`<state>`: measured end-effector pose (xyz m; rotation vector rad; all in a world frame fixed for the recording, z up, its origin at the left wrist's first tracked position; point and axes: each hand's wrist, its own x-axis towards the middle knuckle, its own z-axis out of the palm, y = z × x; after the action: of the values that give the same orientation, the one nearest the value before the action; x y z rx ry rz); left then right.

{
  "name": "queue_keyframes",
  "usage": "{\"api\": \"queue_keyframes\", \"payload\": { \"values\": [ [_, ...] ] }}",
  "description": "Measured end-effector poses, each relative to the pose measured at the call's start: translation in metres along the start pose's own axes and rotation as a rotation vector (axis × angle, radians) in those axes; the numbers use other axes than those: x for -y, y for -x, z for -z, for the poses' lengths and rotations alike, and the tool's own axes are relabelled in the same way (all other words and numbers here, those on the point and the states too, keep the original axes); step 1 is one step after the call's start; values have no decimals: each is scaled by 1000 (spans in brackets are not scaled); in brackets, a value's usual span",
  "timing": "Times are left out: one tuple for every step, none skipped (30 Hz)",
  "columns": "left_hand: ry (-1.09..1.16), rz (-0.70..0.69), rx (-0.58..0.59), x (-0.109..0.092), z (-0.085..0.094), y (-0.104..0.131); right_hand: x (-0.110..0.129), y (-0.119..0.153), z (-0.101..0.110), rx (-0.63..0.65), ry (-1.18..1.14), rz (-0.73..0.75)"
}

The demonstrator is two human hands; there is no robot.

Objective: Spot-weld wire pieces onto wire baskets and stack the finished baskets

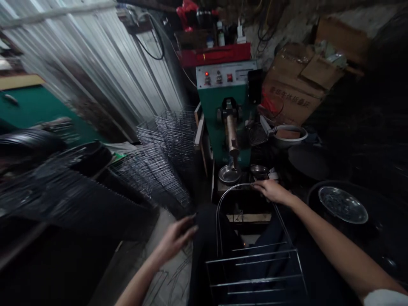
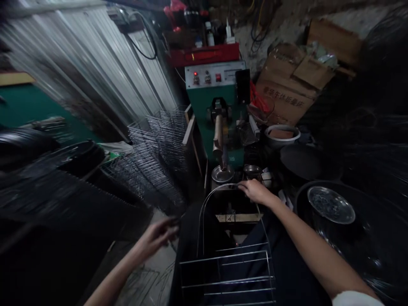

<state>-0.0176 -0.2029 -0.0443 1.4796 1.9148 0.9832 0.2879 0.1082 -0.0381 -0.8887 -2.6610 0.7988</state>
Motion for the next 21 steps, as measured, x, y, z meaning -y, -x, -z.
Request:
{"api": "queue_keyframes", "payload": {
  "values": [
    [-36, -18, 8, -7, 6, -29, 4, -3, -9, 0, 14, -7],
    [-145, -57, 35, -13, 5, -59, 8, -5, -16, -12, 27, -15],
    [-179, -82, 40, -17, -1, -86, 11, -7, -21, -30, 36, -17],
    [-196, -101, 57, -20, -12, -109, 12, -9, -24, -47, 42, -15],
    [-217, -122, 76, -21, -25, -129, 12, -10, -25, -61, 48, -11],
    [-227, -142, 87, -21, -39, -143, 12, -10, -25, -70, 56, -10],
    [-236, -165, 97, -20, -52, -153, 11, -9, -24, -74, 69, -14],
    [-245, -190, 102, -19, -63, -159, 10, -8, -23, -73, 86, -23],
    [-251, -216, 101, -18, -72, -163, 8, -7, -22, -71, 107, -37],
    [-257, -242, 96, -17, -78, -164, 7, -6, -21, -70, 128, -54],
    [-263, -266, 90, -17, -82, -165, 7, -5, -20, -67, 149, -71],
    [-271, -287, 83, -16, -84, -165, 7, -4, -19, -60, 175, -85],
    [-281, -304, 77, -16, -85, -165, 7, -4, -18, -47, 208, -97],
    [-293, -317, 71, -17, -86, -166, 9, -5, -17, -29, 248, -107],
    [-305, -327, 65, -18, -86, -168, 10, -6, -16, -6, 293, -115],
    [-316, -336, 62, -20, -86, -170, 12, -8, -14, 18, 337, -124],
    [-326, -344, 59, -22, -86, -172, 14, -10, -12, 39, 374, -134],
    [-335, -353, 58, -25, -86, -176, 16, -12, -10, 55, 400, -144],
    [-342, -364, 60, -28, -86, -179, 18, -13, -7, 65, 414, -154],
    [-347, -377, 65, -31, -85, -183, 18, -15, -5, 67, 420, -168],
    [-351, -392, 71, -35, -84, -188, 19, -16, -2, 63, 418, -181]
  ]
}}
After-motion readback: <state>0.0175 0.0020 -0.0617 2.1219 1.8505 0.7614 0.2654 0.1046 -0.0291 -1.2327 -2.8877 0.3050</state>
